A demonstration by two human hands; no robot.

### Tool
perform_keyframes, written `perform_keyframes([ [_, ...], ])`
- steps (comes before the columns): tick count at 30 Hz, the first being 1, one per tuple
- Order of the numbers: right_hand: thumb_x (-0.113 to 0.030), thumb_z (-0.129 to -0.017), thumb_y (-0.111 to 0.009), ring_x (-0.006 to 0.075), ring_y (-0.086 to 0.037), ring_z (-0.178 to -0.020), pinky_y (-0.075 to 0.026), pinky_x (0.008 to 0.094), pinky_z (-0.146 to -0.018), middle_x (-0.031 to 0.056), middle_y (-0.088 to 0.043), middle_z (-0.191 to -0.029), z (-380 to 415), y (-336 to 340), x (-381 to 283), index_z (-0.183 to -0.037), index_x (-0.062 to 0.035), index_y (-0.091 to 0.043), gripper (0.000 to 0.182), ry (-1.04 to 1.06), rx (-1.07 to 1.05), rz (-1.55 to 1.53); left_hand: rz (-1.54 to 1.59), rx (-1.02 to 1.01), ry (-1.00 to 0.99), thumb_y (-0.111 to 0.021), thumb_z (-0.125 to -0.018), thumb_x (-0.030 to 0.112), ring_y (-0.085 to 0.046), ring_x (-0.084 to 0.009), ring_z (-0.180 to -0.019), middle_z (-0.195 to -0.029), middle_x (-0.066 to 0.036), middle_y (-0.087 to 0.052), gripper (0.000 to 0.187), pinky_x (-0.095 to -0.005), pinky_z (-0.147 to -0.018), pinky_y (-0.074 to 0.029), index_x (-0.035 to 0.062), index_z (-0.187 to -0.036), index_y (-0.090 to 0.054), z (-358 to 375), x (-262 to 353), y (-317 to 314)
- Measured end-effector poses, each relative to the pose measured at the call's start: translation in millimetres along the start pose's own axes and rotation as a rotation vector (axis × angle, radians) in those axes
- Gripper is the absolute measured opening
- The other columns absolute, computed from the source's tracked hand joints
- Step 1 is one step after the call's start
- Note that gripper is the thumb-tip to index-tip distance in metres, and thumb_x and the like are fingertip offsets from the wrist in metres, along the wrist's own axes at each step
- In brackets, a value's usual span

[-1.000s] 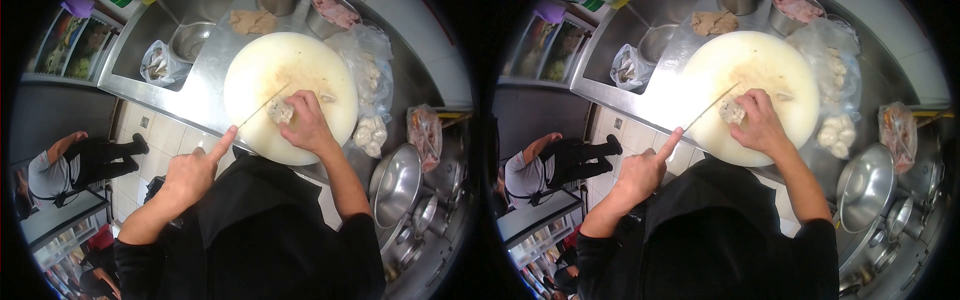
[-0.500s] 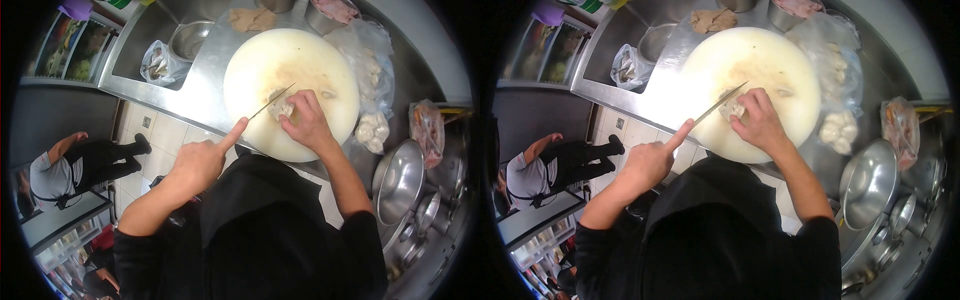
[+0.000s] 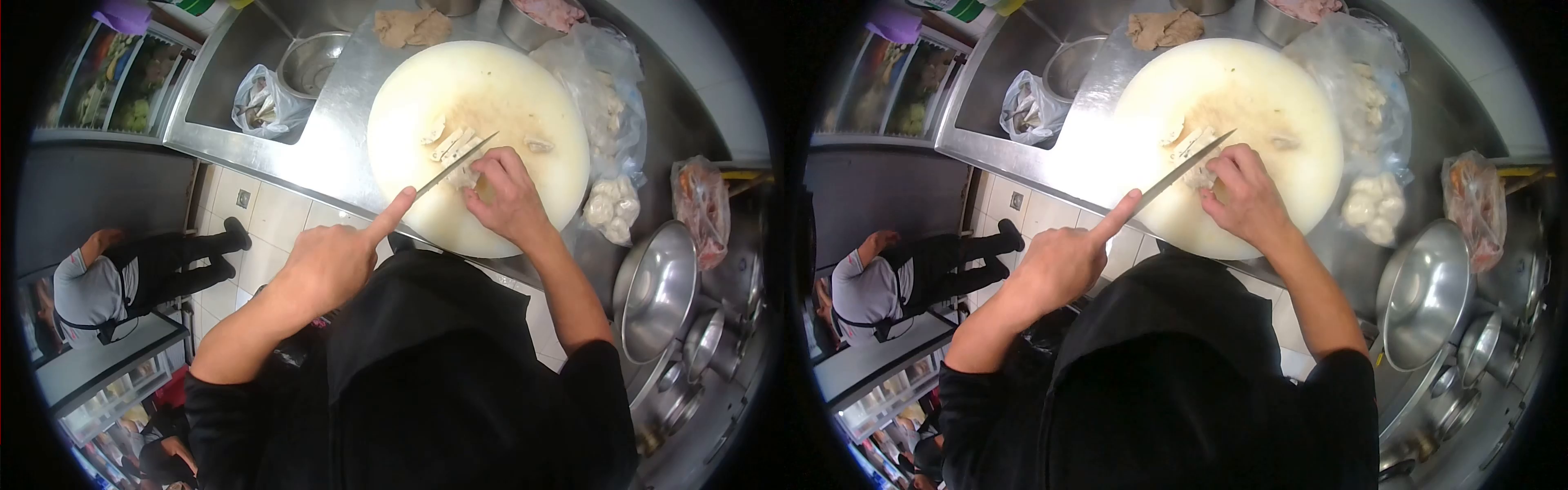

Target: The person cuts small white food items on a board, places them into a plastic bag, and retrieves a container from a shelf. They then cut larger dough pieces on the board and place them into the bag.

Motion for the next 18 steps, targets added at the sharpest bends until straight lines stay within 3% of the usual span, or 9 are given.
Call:
perform_keyframes([
  [3, -0.005, -0.076, -0.081, 0.0332, -0.063, -0.098, -0.054, 0.0405, -0.084, 0.0141, -0.061, -0.107, 1.1, -1.2, 1.7, -0.102, -0.002, -0.066, 0.03, 0.019, -0.001, 0.023, -0.046, -0.128, 0.054, -0.056, -0.096, 0.01, -0.07, -0.0429, -0.073, -0.077, -0.023, -0.07, 0.09, -0.0535, -0.075, -0.056, 0.033, -0.167, -0.008, 3.1, 1.9, -14.5],
  [6, -0.005, -0.077, -0.081, 0.0319, -0.064, -0.096, -0.055, 0.0401, -0.082, 0.0121, -0.062, -0.104, 3.8, -0.9, 1.1, -0.099, -0.0021, -0.067, 0.027, 0.046, 0.035, 0.069, 0.0, -0.107, 0.039, -0.055, -0.096, 0.01, -0.07, -0.0432, -0.073, -0.077, -0.023, -0.07, 0.088, -0.0531, -0.074, -0.056, 0.0324, -0.167, -0.009, -26.6, 4.5, -34.2],
  [9, -0.006, -0.077, -0.081, 0.031, -0.061, -0.094, -0.054, 0.0382, -0.083, 0.0108, -0.061, -0.103, 5.3, -0.1, 2.2, -0.1, -0.0034, -0.067, 0.027, 0.052, 0.019, 0.064, 0.208, -0.002, -0.158, -0.054, -0.098, 0.01, -0.07, -0.0427, -0.072, -0.077, -0.022, -0.07, 0.084, -0.0528, -0.074, -0.055, 0.0322, -0.167, -0.012, -48.5, -7.3, -31.0],
  [12, -0.007, -0.078, -0.081, 0.0308, -0.062, -0.096, -0.054, 0.0382, -0.083, 0.0106, -0.062, -0.105, 7.0, 2.1, 2.8, -0.101, -0.0041, -0.068, 0.027, 0.065, 0.002, 0.047, 0.27, 0.026, -0.191, -0.053, -0.098, 0.012, -0.07, -0.041, -0.075, -0.083, -0.021, -0.072, 0.087, -0.0485, -0.073, -0.055, 0.0385, -0.167, -0.008, -43.2, -10.8, -21.3],
  [15, -0.006, -0.078, -0.082, 0.0315, -0.062, -0.095, -0.055, 0.0385, -0.081, 0.0118, -0.062, -0.105, 8.9, 2.0, 3.8, -0.103, -0.0043, -0.068, 0.029, 0.086, -0.015, 0.073, 0.068, 0.046, -0.101, -0.055, -0.096, 0.01, -0.069, -0.0432, -0.073, -0.078, -0.021, -0.07, 0.083, -0.0537, -0.074, -0.054, 0.0319, -0.166, -0.018, -28.8, 0.0, -3.4],
  [18, -0.017, -0.078, -0.086, 0.0356, -0.06, -0.107, -0.053, 0.0421, -0.091, 0.0161, -0.061, -0.118, 14.1, -2.8, 13.8, -0.121, -0.0039, -0.066, 0.049, 0.024, -0.047, 0.106, 0.078, 0.073, -0.071, -0.056, -0.095, 0.01, -0.07, -0.0428, -0.074, -0.076, -0.022, -0.069, 0.083, -0.0529, -0.073, -0.055, 0.0315, -0.166, -0.019, -19.4, -2.1, 6.0],
])
Point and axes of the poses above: each hand's wrist, its own z-axis away from the middle knuckle, its own y-axis out of the back of the hand, x = y × z, the point moved 8 cm from there along -z, towards the middle knuckle
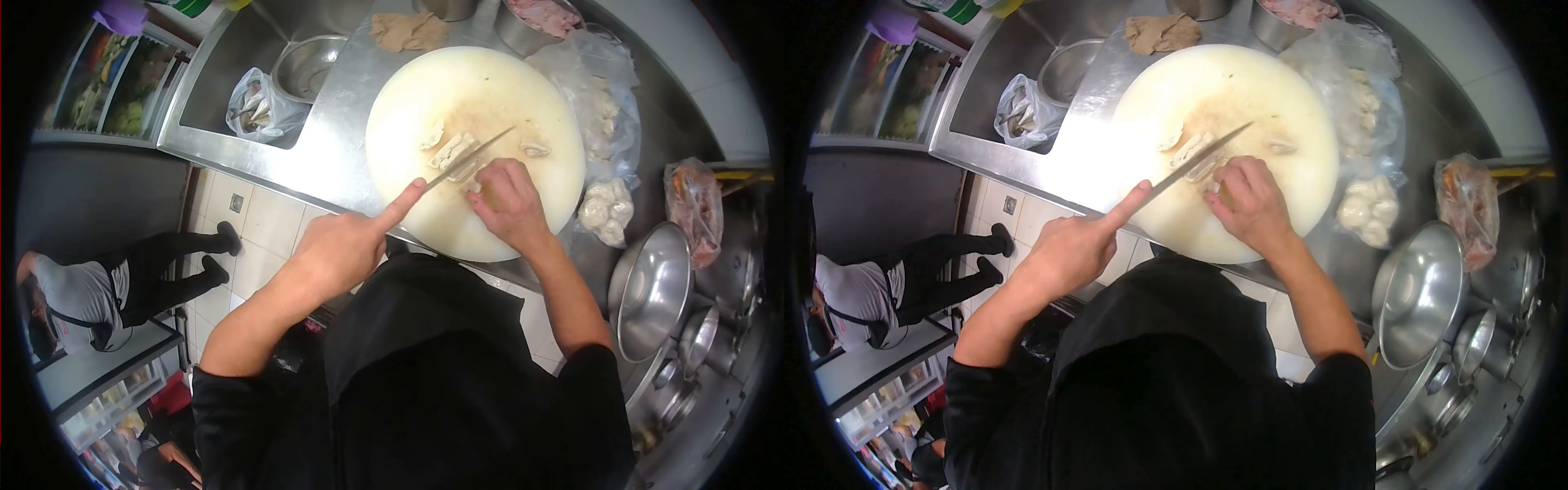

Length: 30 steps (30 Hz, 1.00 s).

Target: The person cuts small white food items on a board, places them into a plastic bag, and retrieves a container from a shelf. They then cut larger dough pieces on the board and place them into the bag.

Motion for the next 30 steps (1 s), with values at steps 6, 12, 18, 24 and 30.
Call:
perform_keyframes([
  [6, -0.052, -0.078, -0.083, 0.0432, -0.043, -0.132, -0.035, 0.0556, -0.113, 0.0194, -0.049, -0.145, -32.8, -19.5, -15.5, -0.151, -0.0086, -0.048, 0.093, 0.0, 0.042, 0.107, 0.023, 0.181, 0.066, -0.051, -0.098, 0.009, -0.068, -0.036, -0.063, -0.071, -0.021, -0.067, 0.082, -0.0462, -0.066, -0.056, 0.0317, -0.168, -0.014, 4.6, -68.8, -7.4],
  [12, -0.048, -0.082, -0.077, 0.0354, -0.05, -0.121, -0.042, 0.0498, -0.1, 0.0128, -0.058, -0.131, -67.3, -58.2, -19.1, -0.129, -0.0142, -0.068, 0.059, 0.097, 0.055, 0.198, 0.907, -0.235, 0.147, -0.048, -0.097, 0.005, -0.059, -0.0143, -0.06, -0.078, -0.009, -0.062, 0.085, -0.0294, -0.055, -0.052, 0.0238, -0.169, -0.008, -15.6, -91.2, -39.7],
  [18, -0.031, -0.075, -0.078, 0.0293, -0.054, -0.089, -0.048, 0.0433, -0.068, 0.0075, -0.056, -0.094, -59.5, -45.6, -14.2, -0.088, -0.0125, -0.066, 0.025, -0.107, 0.301, 0.311, 1.016, -0.372, 0.036, -0.047, -0.1, 0.003, -0.056, -0.0147, -0.056, -0.075, -0.008, -0.061, 0.085, -0.028, -0.054, -0.049, 0.0287, -0.169, -0.005, -27.3, -72.3, -76.1],
  [24, -0.027, -0.074, -0.079, 0.0304, -0.057, -0.083, -0.053, 0.0415, -0.067, 0.0068, -0.058, -0.089, -56.0, -23.0, -2.8, -0.085, -0.011, -0.067, 0.023, -0.251, 0.456, 0.23, 0.894, -0.404, -0.058, -0.046, -0.1, 0.004, -0.055, -0.0145, -0.054, -0.073, -0.008, -0.06, 0.085, -0.0279, -0.055, -0.049, 0.026, -0.169, -0.003, -25.3, -37.9, -56.5],
  [30, -0.025, -0.078, -0.08, 0.0343, -0.064, -0.09, -0.055, 0.0429, -0.078, 0.0105, -0.066, -0.094, -52.8, 92.1, 33.4, -0.093, -0.0091, -0.072, 0.023, -0.319, 0.614, 0.256, 0.739, -0.39, -0.142, -0.046, -0.099, 0.009, -0.058, -0.016, -0.055, -0.073, -0.009, -0.062, 0.082, -0.0307, -0.057, -0.052, 0.0188, -0.169, -0.003, -45.3, 57.8, 18.4],
])
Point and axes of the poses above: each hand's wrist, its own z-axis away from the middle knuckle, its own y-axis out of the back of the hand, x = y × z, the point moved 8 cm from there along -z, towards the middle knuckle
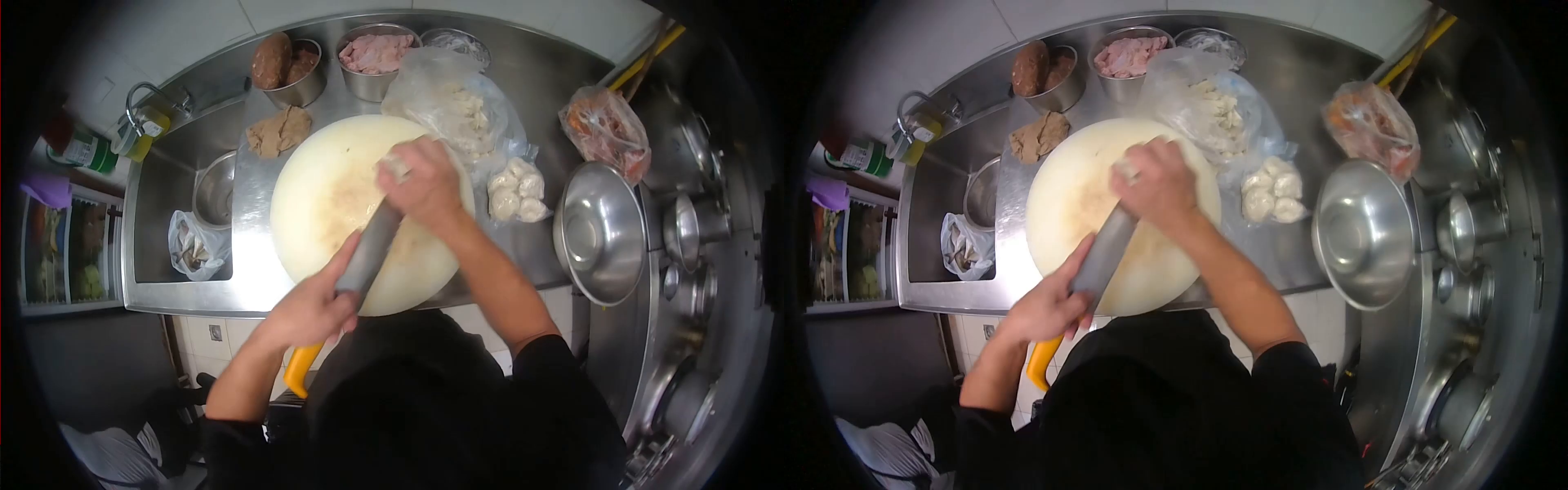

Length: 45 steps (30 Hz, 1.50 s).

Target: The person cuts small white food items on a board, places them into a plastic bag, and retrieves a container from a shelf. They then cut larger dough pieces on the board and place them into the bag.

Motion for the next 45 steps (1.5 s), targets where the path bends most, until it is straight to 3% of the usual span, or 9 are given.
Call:
perform_keyframes([
  [8, -0.051, -0.09, -0.066, 0.0453, -0.063, -0.112, -0.051, 0.0485, -0.099, 0.0223, -0.069, -0.119, -87.2, 5.3, 239.1, -0.113, -0.0061, -0.073, 0.051, -0.52, -0.272, 0.02, 0.232, 0.024, -0.068, -0.048, -0.097, 0.008, -0.055, -0.0146, -0.052, -0.077, -0.011, -0.066, 0.081, -0.029, -0.053, -0.049, 0.0133, -0.169, -0.009, -175.7, 127.6, -24.7],
  [11, -0.052, -0.095, -0.059, 0.0459, -0.053, -0.131, -0.043, 0.0525, -0.11, 0.0208, -0.062, -0.138, -83.7, -48.7, 272.0, -0.128, -0.0082, -0.067, 0.055, -0.427, -0.302, 0.208, 0.294, 0.251, -0.016, -0.047, -0.098, 0.008, -0.055, -0.0146, -0.051, -0.078, -0.011, -0.066, 0.08, -0.0286, -0.05, -0.048, 0.0138, -0.169, -0.01, -179.0, 116.1, 2.0],
  [12, -0.056, -0.099, -0.052, 0.0474, -0.033, -0.148, -0.03, 0.0567, -0.12, 0.0172, -0.04, -0.162, -70.2, -70.4, 274.6, -0.151, -0.0127, -0.051, 0.067, -0.432, -0.497, 0.217, 0.281, 0.3, 0.006, -0.048, -0.098, 0.007, -0.055, -0.014, -0.05, -0.076, -0.01, -0.065, 0.079, -0.0282, -0.05, -0.048, 0.0142, -0.169, -0.011, -173.2, 113.1, 13.0],
  [16, -0.059, -0.1, -0.043, 0.0472, -0.019, -0.156, -0.012, 0.0598, -0.125, 0.0127, -0.016, -0.174, -47.2, -69.5, 242.2, -0.167, -0.0225, -0.022, 0.079, -0.235, -0.757, 0.293, 0.239, 0.413, 0.004, -0.049, -0.097, 0.008, -0.053, -0.0121, -0.049, -0.072, -0.009, -0.064, 0.08, -0.027, -0.049, -0.046, 0.0148, -0.168, -0.014, -156.9, 104.5, 55.3],
  [22, -0.046, -0.1, -0.052, 0.0456, -0.031, -0.152, -0.025, 0.0595, -0.123, 0.0158, -0.028, -0.17, -74.0, -61.5, 261.7, -0.163, -0.0214, -0.036, 0.07, -0.146, -0.836, 0.256, -0.162, 0.389, 0.121, -0.049, -0.094, 0.012, -0.056, -0.0129, -0.053, -0.074, -0.008, -0.065, 0.082, -0.029, -0.057, -0.05, 0.0225, -0.168, -0.018, -108.8, 115.6, 57.9],
  [28, -0.026, -0.094, -0.065, 0.0376, -0.067, -0.106, -0.052, 0.0457, -0.097, 0.0184, -0.071, -0.112, -91.5, 9.4, 190.7, -0.127, -0.0067, -0.067, 0.038, -0.168, -0.721, -0.02, -0.599, 0.565, 0.121, -0.048, -0.092, 0.004, -0.072, -0.0363, -0.074, -0.076, -0.019, -0.069, 0.085, -0.047, -0.078, -0.056, 0.0281, -0.168, -0.017, -34.5, 16.9, 47.9],
  [29, -0.023, -0.094, -0.066, 0.0363, -0.066, -0.104, -0.052, 0.0451, -0.095, 0.0168, -0.07, -0.11, -73.3, 6.3, 165.7, -0.12, -0.0057, -0.068, 0.032, -0.063, -0.766, -0.053, -0.592, 0.637, 0.084, -0.055, -0.092, 0.008, -0.07, -0.0472, -0.077, -0.073, -0.026, -0.068, 0.084, -0.0527, -0.076, -0.054, 0.0282, -0.166, -0.021, -27.2, -1.5, 45.8],
  [34, -0.018, -0.091, -0.07, 0.0339, -0.061, -0.113, -0.052, 0.0415, -0.092, 0.0126, -0.065, -0.115, 41.2, -42.3, 60.8, -0.112, -0.0065, -0.068, 0.024, 0.412, -0.993, -0.084, -0.894, 0.855, 0.26, -0.06, -0.093, 0.018, -0.069, -0.0438, -0.076, -0.091, -0.023, -0.065, 0.079, -0.0534, -0.073, -0.057, 0.0301, -0.165, -0.028, -31.9, -58.4, 39.0],
  [45, -0.028, -0.09, -0.073, 0.0333, -0.067, -0.109, -0.053, 0.0415, -0.095, 0.0187, -0.07, -0.122, -58.8, 16.2, 209.8, -0.124, -0.0038, -0.069, 0.042, -0.311, -0.439, -0.053, -0.888, 0.886, 0.224, -0.075, -0.09, 0.034, -0.066, -0.0379, -0.102, -0.111, -0.02, -0.064, 0.076, -0.0464, -0.09, -0.054, 0.02, -0.158, -0.044, -20.4, -31.4, 30.0],
])
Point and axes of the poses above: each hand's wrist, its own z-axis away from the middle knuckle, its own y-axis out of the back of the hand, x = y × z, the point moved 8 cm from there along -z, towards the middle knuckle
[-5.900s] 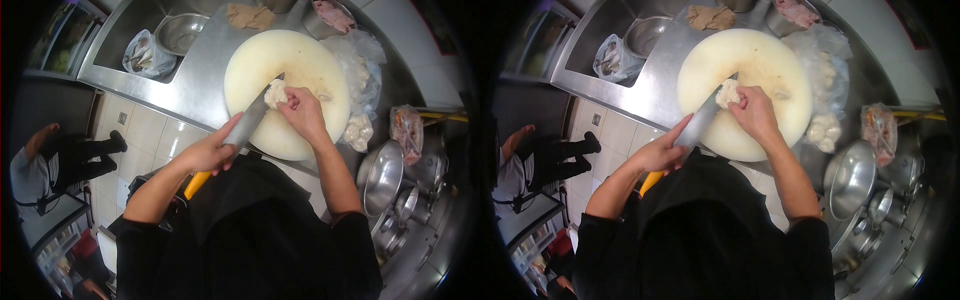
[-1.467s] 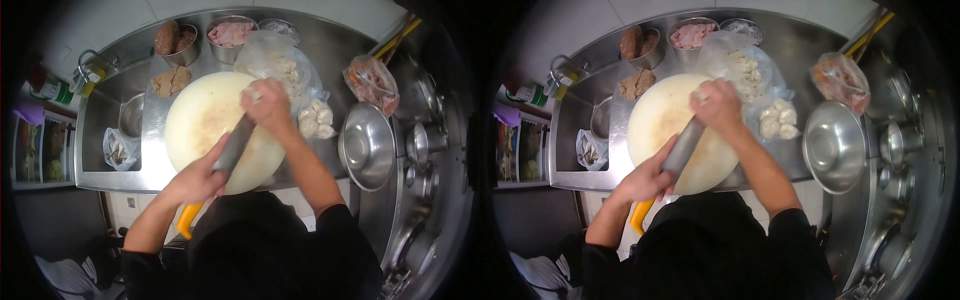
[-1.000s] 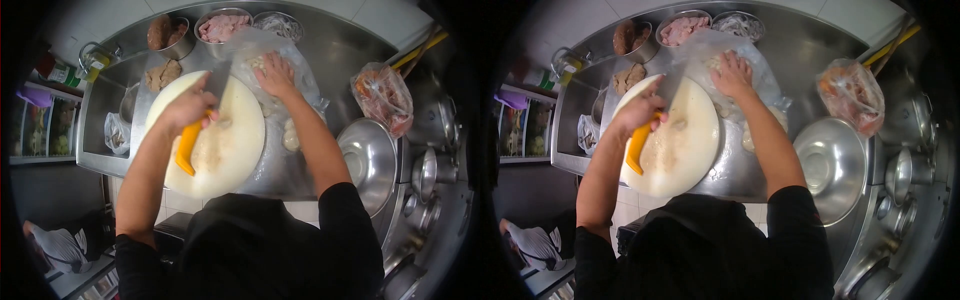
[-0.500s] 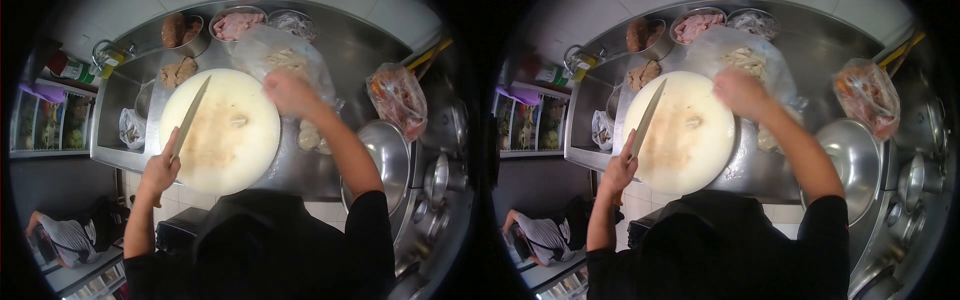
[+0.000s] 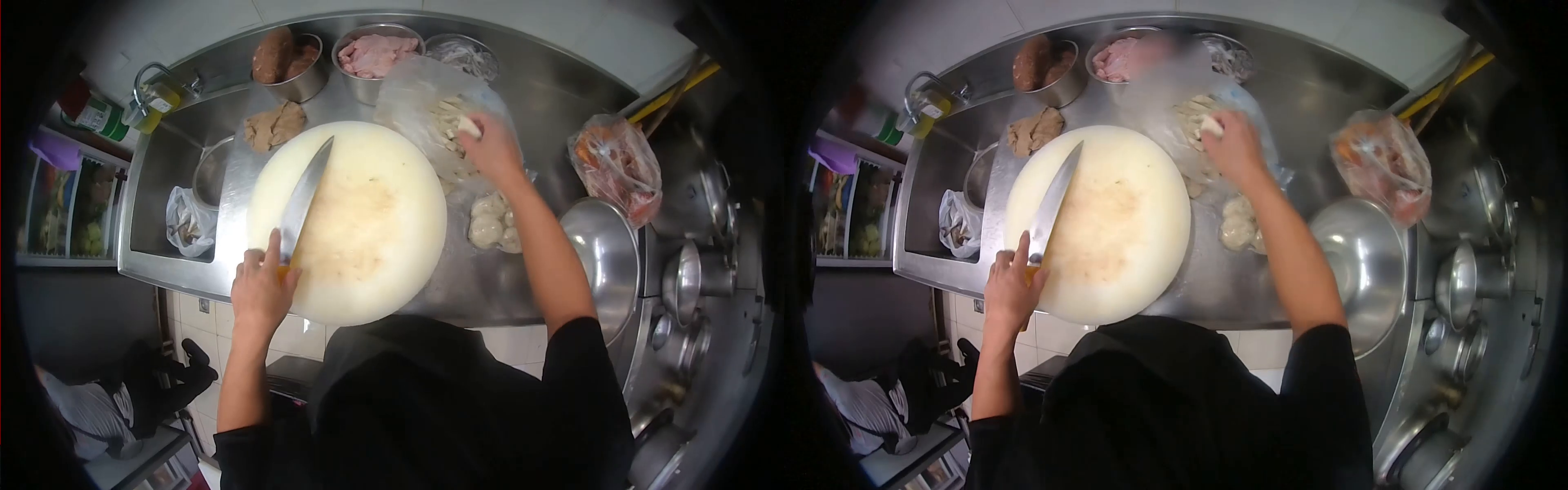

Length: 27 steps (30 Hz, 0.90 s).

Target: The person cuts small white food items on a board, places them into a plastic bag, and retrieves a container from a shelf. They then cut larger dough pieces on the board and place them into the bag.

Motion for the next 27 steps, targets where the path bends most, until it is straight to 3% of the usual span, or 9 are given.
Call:
perform_keyframes([
  [2, -0.028, -0.089, -0.075, 0.0256, -0.072, -0.093, -0.055, 0.0383, -0.085, 0.018, -0.074, -0.111, -30.3, 2.2, 16.5, -0.123, -0.0011, -0.069, 0.044, 0.052, 0.034, 0.119, 0.113, 0.01, -0.15, -0.076, -0.09, 0.031, -0.065, -0.0379, -0.108, -0.113, -0.019, -0.066, 0.072, -0.0464, -0.091, -0.054, 0.0162, -0.155, -0.048, -9.2, 41.5, 21.0],
  [8, -0.04, -0.088, -0.078, 0.0268, -0.073, -0.092, -0.055, 0.0375, -0.084, 0.0173, -0.076, -0.108, -41.0, 28.1, 29.4, -0.115, -0.0017, -0.073, 0.047, -0.067, -0.19, -0.032, 0.259, 0.096, -0.7, -0.071, -0.093, 0.018, -0.068, -0.038, -0.097, -0.107, -0.016, -0.069, 0.042, -0.0477, -0.085, -0.055, 0.0106, -0.134, -0.064, -58.1, 193.4, 54.0],
  [11, -0.048, -0.085, -0.079, 0.0279, -0.073, -0.091, -0.056, 0.0372, -0.082, 0.0159, -0.077, -0.101, -5.3, 20.9, 55.5, -0.115, -0.0021, -0.073, 0.055, -0.2, -0.491, 0.422, 0.227, 0.091, -0.8, -0.066, -0.095, 0.019, -0.068, -0.0373, -0.098, -0.105, -0.017, -0.07, 0.025, -0.0478, -0.084, -0.055, 0.0087, -0.118, -0.07, -116.5, 244.3, 41.1],
  [13, -0.047, -0.083, -0.078, 0.0324, -0.073, -0.099, -0.056, 0.0422, -0.088, 0.0186, -0.076, -0.105, 17.6, 17.9, 71.9, -0.104, -0.002, -0.075, 0.05, -0.231, -0.226, 0.405, 0.15, 0.068, -0.84, -0.065, -0.095, 0.023, -0.069, -0.0366, -0.101, -0.106, -0.016, -0.071, 0.027, -0.0471, -0.084, -0.055, 0.0088, -0.117, -0.072, -157.0, 272.7, 27.6],
  [14, -0.047, -0.082, -0.078, 0.0347, -0.072, -0.104, -0.056, 0.0446, -0.09, 0.02, -0.076, -0.107, 23.1, 16.0, 81.4, -0.099, -0.0019, -0.076, 0.048, -0.247, -0.091, 0.395, 0.043, 0.008, -0.787, -0.066, -0.095, 0.026, -0.069, -0.0361, -0.103, -0.108, -0.016, -0.071, 0.029, -0.047, -0.086, -0.055, 0.0094, -0.118, -0.072, -175.1, 283.0, 21.4],
  [17, -0.044, -0.084, -0.073, 0.0371, -0.071, -0.105, -0.055, 0.0465, -0.092, 0.0213, -0.075, -0.107, 16.1, -3.5, 119.8, -0.098, -0.0026, -0.075, 0.044, -0.448, -0.191, 0.077, -0.179, -0.107, -0.631, -0.068, -0.093, 0.036, -0.068, -0.0326, -0.112, -0.117, -0.015, -0.071, 0.037, -0.0473, -0.095, -0.052, 0.0112, -0.12, -0.072, -210.1, 295.7, 4.1],
  [20, -0.037, -0.087, -0.072, 0.0311, -0.073, -0.092, -0.055, 0.0439, -0.082, 0.0192, -0.075, -0.098, 6.5, -9.5, 123.0, -0.096, -0.0043, -0.074, 0.034, -0.375, -0.193, 0.148, -0.201, -0.132, -0.531, -0.068, -0.092, 0.047, -0.065, -0.0273, -0.124, -0.13, -0.013, -0.07, 0.045, -0.0481, -0.105, -0.048, 0.0126, -0.12, -0.073, -232.4, 276.2, 0.7],
  [23, -0.032, -0.086, -0.067, 0.0345, -0.071, -0.086, -0.055, 0.0446, -0.081, 0.0174, -0.074, -0.09, -3.6, 24.3, 95.7, -0.094, -0.0047, -0.073, 0.029, -0.362, -0.008, 0.111, -0.189, -0.213, -0.479, -0.063, -0.097, 0.049, -0.065, -0.0295, -0.125, -0.131, -0.015, -0.07, 0.045, -0.0486, -0.104, -0.049, 0.0124, -0.122, -0.073, -252.5, 256.9, -2.7],
  [27, -0.038, -0.086, -0.069, 0.035, -0.067, -0.107, -0.053, 0.0442, -0.09, 0.0182, -0.069, -0.115, -13.3, 52.9, 59.4, -0.102, -0.0055, -0.073, 0.036, -0.333, -0.004, 0.052, -0.084, 0.022, -0.305, -0.053, -0.104, 0.041, -0.072, -0.0352, -0.112, -0.122, -0.021, -0.072, 0.047, -0.0485, -0.098, -0.055, 0.0063, -0.135, -0.061, -282.0, 224.0, 35.8],
])
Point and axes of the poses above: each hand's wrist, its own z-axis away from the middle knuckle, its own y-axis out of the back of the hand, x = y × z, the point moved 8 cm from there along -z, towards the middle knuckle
